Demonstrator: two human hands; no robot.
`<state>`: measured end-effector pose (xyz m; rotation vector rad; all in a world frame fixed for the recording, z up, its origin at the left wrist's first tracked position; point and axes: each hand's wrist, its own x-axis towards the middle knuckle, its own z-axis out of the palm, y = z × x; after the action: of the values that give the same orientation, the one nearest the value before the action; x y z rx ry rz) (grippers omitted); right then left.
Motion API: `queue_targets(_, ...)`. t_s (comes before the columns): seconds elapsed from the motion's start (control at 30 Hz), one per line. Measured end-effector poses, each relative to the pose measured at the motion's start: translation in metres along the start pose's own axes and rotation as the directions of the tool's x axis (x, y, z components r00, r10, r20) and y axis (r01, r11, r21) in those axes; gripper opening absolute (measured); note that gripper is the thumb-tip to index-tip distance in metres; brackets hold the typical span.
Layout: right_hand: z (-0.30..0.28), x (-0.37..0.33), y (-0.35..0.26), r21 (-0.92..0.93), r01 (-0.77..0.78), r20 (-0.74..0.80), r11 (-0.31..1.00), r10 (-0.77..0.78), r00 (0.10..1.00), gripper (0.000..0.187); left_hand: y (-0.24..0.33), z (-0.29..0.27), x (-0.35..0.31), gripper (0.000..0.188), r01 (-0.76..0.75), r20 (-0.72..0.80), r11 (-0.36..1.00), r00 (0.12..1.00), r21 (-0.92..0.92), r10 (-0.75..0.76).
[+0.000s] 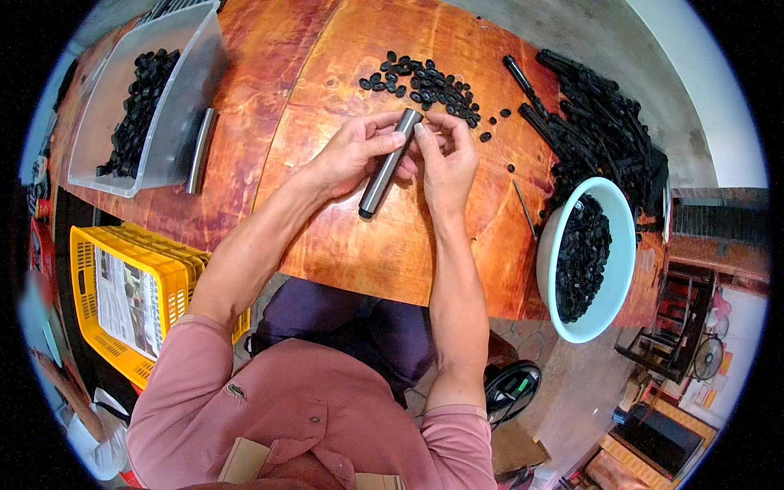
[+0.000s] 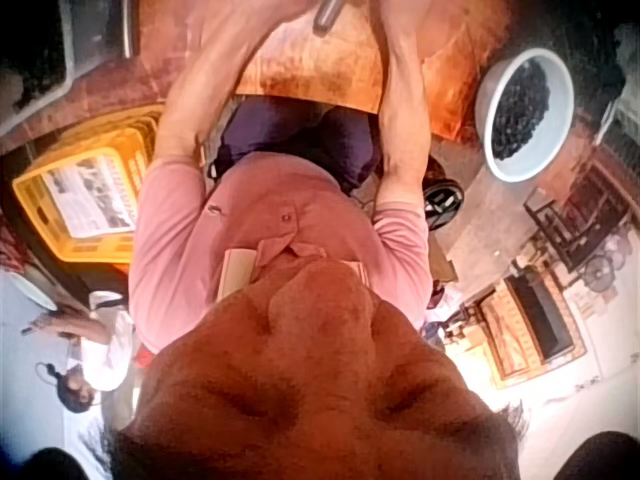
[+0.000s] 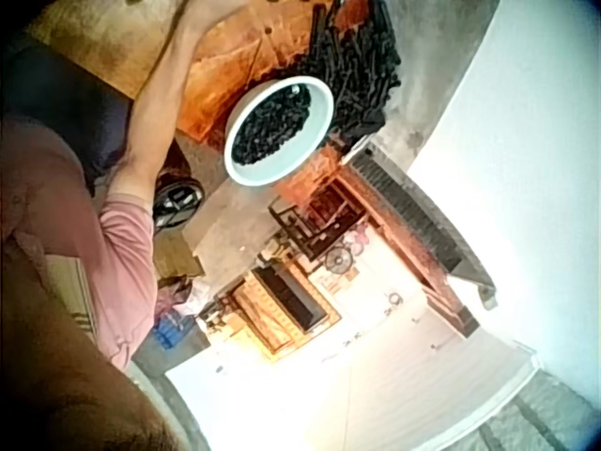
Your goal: The person inserts small black cylindrical pieces into a metal tube, then attaches a black plastic component to the tube. The person places the assembled unit into a yellow basket and repeats the process with additional pieces.
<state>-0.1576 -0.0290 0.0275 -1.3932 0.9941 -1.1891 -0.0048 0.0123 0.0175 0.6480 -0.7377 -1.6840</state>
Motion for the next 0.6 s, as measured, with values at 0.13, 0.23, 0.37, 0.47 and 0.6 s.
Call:
queue_targets(0.13,-0.006,0.004,0.005,0.047,-0.009,0.066,0.999,0.006,0.998,0.018,-0.01,0.005,0.002,0.046,-0.012,0.011,0.998,1.0,0.068,0.011)
queue_targets(0.23,-0.009,0.004,0.003,0.073,-0.053,0.067,0.996,0.048,0.997,0.021,-0.012,0.003,0.005,0.047,-0.015,0.032,0.996,0.999,0.087,0.013)
queue_targets(0.37,-0.011,0.006,0.003,0.053,-0.091,0.045,0.994,0.089,0.995,0.025,-0.015,0.0,0.005,0.045,-0.015,0.026,0.999,1.0,0.039,0.014)
queue_targets(0.47,-0.013,0.007,0.009,0.062,-0.077,0.0,0.995,0.078,0.997,0.028,-0.017,-0.003,0.009,0.042,0.035,0.027,0.999,0.999,-0.004,-0.035)
queue_targets(0.6,-0.011,0.008,0.01,0.069,-0.103,-0.074,0.992,0.108,0.991,0.032,-0.015,-0.001,0.007,0.033,0.118,-0.067,0.986,0.992,0.12,-0.111)
